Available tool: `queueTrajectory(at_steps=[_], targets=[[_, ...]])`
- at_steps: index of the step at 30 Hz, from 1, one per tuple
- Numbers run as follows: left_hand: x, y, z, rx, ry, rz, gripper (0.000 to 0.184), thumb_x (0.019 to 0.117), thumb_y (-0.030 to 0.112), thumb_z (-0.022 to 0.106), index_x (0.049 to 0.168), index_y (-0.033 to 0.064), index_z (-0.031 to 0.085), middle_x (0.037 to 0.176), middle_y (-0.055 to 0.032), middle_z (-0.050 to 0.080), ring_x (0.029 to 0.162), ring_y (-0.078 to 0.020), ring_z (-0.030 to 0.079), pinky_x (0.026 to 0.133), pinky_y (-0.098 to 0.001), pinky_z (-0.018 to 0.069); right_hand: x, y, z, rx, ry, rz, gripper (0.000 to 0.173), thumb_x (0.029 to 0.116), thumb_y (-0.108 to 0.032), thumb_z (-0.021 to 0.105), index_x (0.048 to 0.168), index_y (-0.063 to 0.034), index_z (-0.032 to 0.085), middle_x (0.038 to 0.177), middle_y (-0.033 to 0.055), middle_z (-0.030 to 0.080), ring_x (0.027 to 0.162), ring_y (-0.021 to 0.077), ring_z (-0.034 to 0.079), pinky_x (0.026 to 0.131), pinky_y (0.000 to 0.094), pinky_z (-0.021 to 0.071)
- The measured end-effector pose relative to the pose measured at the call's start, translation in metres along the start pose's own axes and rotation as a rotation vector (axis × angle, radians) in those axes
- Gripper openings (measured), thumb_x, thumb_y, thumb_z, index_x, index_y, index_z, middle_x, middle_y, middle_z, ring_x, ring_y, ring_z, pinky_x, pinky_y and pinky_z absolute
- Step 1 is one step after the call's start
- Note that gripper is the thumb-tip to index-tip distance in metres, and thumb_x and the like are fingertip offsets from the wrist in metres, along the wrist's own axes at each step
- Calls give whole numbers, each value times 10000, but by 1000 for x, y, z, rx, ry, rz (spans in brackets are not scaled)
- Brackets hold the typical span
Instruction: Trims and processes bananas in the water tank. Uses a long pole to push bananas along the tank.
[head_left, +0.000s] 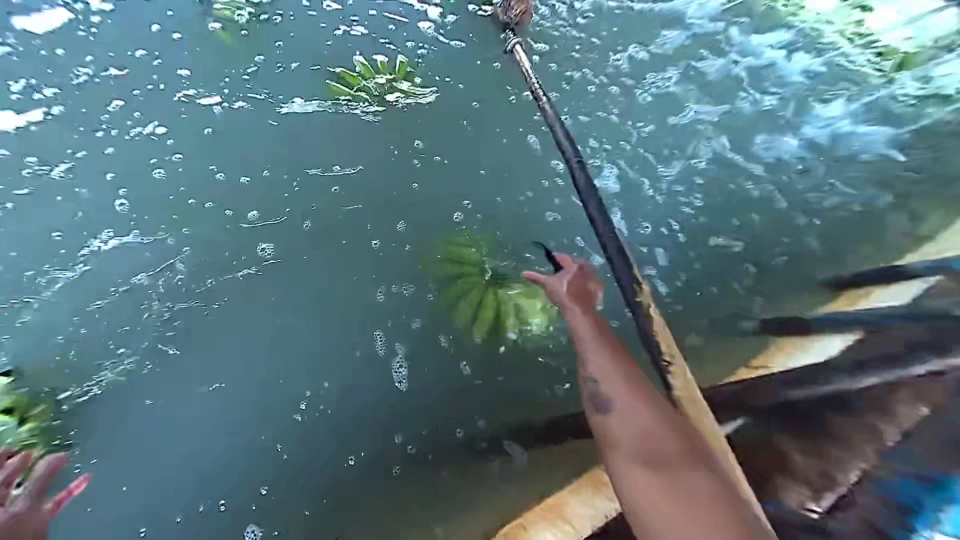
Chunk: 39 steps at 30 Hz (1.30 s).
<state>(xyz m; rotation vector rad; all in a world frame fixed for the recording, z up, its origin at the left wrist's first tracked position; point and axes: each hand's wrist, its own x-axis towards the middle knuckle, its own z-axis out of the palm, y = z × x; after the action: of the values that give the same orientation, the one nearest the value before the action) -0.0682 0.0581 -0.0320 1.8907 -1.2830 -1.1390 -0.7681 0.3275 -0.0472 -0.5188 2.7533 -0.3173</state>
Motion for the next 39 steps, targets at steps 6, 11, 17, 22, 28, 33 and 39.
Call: queueTrajectory(at_steps=[6,11,17,22,28,33,39], targets=[[-36,-19,33,3,-247,15,562,1006,106,578,1506,-14,353,1427,-214,521,1133,-236,658,853,-433,599,30,-24,93,222,-577,-82,593,863,-315,833,1310,14,625,1264,258,649,1181,377,628,1046,572,481],[-56,-9,101,-112,-301,4,466,988,126,598,1417,-23,493,1345,-192,618,1102,-261,684,837,-439,601,-50,-89,132,466,-369,-113,787,862,-118,796,1510,58,385,1448,297,514,1328,394,531,1124,523,437],[-88,42,196,-380,-582,-69,529,1026,216,562,1502,32,422,1389,-158,610,1180,-288,661,887,-472,601,-136,-129,131,159,-389,-444,698,903,-197,729,1506,-17,428,1336,238,623,1187,394,643,1009,582,519],[-104,34,229,-438,-683,-266,570,1112,457,267,1586,138,254,1382,-210,566,1145,-356,639,836,-570,578,-187,-129,107,-78,-589,-815,675,939,-272,716,1555,-232,444,1529,162,504,1236,393,623,970,621,522],[-117,-34,200,-596,-410,-493,553,1073,407,468,1547,137,377,1365,-177,608,1201,-297,629,972,-522,539,-204,-79,73,210,-552,-487,643,954,-575,624,1215,13,646,1158,212,662,1047,342,649,911,560,518],[-158,-46,172,-687,-435,-759,489,1071,445,405,1395,87,482,1190,-202,659,995,-345,688,764,-535,592,-254,-79,86,428,-486,-292,396,1098,-265,399,1176,17,665,917,124,705,821,209,684,804,414,566],[-203,10,178,-768,-303,-888,328,1051,281,482,1293,60,496,1076,-174,631,869,-276,661,702,-416,579,-273,-132,112,119,-338,-278,408,1112,-277,392,1267,10,637,1131,227,703,1035,367,703,918,544,543]])
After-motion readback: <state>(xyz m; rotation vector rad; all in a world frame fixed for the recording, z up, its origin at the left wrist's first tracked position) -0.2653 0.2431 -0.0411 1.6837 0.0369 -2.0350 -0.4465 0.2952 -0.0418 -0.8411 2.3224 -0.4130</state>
